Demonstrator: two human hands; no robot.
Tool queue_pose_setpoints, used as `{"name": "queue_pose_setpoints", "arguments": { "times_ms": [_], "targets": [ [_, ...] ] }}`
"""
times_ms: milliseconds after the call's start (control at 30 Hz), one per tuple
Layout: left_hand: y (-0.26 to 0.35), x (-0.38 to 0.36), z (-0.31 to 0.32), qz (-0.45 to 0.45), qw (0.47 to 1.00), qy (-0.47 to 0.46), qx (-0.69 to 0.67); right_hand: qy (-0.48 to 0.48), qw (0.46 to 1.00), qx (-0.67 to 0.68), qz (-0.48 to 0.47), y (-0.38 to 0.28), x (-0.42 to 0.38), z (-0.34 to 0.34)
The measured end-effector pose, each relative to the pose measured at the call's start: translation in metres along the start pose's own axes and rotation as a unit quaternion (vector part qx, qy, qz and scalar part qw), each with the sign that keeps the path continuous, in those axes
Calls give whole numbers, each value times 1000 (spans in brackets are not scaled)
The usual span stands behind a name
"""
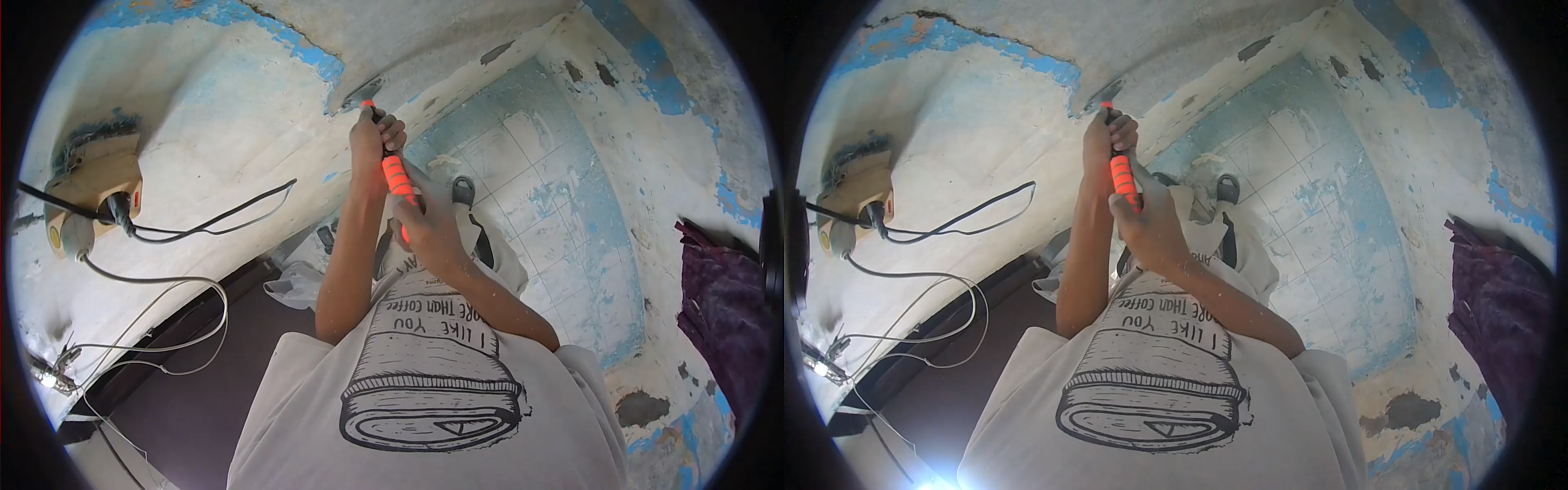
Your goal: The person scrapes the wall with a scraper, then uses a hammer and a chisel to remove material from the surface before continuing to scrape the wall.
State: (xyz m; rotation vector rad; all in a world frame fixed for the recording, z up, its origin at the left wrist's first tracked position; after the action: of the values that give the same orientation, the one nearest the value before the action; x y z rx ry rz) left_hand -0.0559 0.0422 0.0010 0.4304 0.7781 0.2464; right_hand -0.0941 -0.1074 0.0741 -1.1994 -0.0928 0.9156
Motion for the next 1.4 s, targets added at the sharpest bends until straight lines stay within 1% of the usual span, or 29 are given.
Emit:
{"name": "queue_pose_setpoints", "arguments": {
  "times_ms": [100, 167, 233, 300, 333, 367, 400, 433, 500, 533, 567, 633, 667, 733, 767, 833, 867, 900, 967, 1033, 1067, 1133, 1167, 1233, 1267, 1333, 1400],
  "targets": [
    [-7, 3, 3, 16, 1000, 15, 10, -18, 1000, 7, 8, -4, 4, -9],
    [-2, -5, 5, 21, 999, 17, 18, -17, 1000, 9, 12, -13, -8, -4],
    [6, -10, 6, 2, 999, -20, -34, -13, 1000, 13, 12, -14, -7, 1],
    [7, -8, 4, 2, 999, -27, -30, 4, 998, -51, -42, -5, -3, 5],
    [6, 2, -6, -29, 998, -22, -43, 2, 998, -51, -43, 3, 3, 7],
    [4, 11, -15, -61, 996, -19, -56, 15, 997, -71, -17, 13, 13, 8],
    [4, 14, -16, -73, 996, -16, -56, 30, 995, -90, 8, 14, 18, 9],
    [5, 16, -19, -74, 996, -18, -54, 33, 996, -89, 6, 13, 16, 9],
    [8, 9, -19, -37, 998, -28, -46, 7, 996, -83, -10, 6, 5, 9],
    [11, -6, -7, -25, 998, -33, -37, -12, 998, -54, -4, -5, -5, 10],
    [12, -12, -3, -25, 999, -32, -36, -12, 999, -53, -4, -3, -7, 11],
    [14, -16, 3, -8, 1000, -19, 9, 13, 996, -74, -39, 1, -6, 14],
    [12, -7, -5, -18, 1000, -16, 7, 10, 996, -74, -40, 4, -2, 14],
    [6, 5, -11, -23, 1000, -12, 8, 23, 997, -69, -9, 9, 8, 12],
    [3, 9, -17, -30, 999, -7, 9, 23, 997, -69, -8, 10, 6, 10],
    [7, 0, -7, -34, 999, 2, 0, -11, 999, -46, 12, 4, 4, 7],
    [11, -8, -5, -21, 1000, -15, 1, -10, 999, -45, 12, -1, 0, 8],
    [14, -16, -3, -9, 1000, -30, 2, -11, 998, -55, 1, -8, -9, 12],
    [17, -18, -3, -4, 1000, -24, 5, -16, 998, -67, -12, -8, -12, 16],
    [16, -18, -3, 2, 999, -2, 33, -1, 996, -71, -55, 1, -11, 18],
    [15, -19, -4, 4, 999, -1, 33, -4, 996, -71, -55, 3, -12, 17],
    [15, -22, -2, 3, 999, -25, 26, -17, 999, -48, -4, -3, -14, 15],
    [15, -21, 0, 5, 999, -28, 27, -18, 999, -47, -7, -8, -15, 14],
    [15, -20, 2, -6, 999, -31, -35, -37, 992, 102, 59, -14, -17, 14],
    [15, -18, 2, -7, 999, -33, -33, -36, 992, 103, 58, -14, -15, 16],
    [16, -8, -5, -23, 997, -52, -61, -31, 996, 85, 20, -11, -9, 20],
    [15, -3, -11, -39, 996, -52, -67, -37, 996, 79, 29, -7, -4, 18]
  ]
}}
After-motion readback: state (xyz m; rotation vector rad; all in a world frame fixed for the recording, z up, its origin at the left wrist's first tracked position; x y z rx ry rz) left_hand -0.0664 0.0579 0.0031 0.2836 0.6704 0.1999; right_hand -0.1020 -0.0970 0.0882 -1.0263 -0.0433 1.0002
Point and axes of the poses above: each hand's wrist, its own x-axis towards the middle knuckle, its own z-axis out of the palm, y = z × x, the point moved 1 cm from there along x, towards the middle knuckle, and after that the axes turned 3 degrees about -x, right-handed, at the moved point
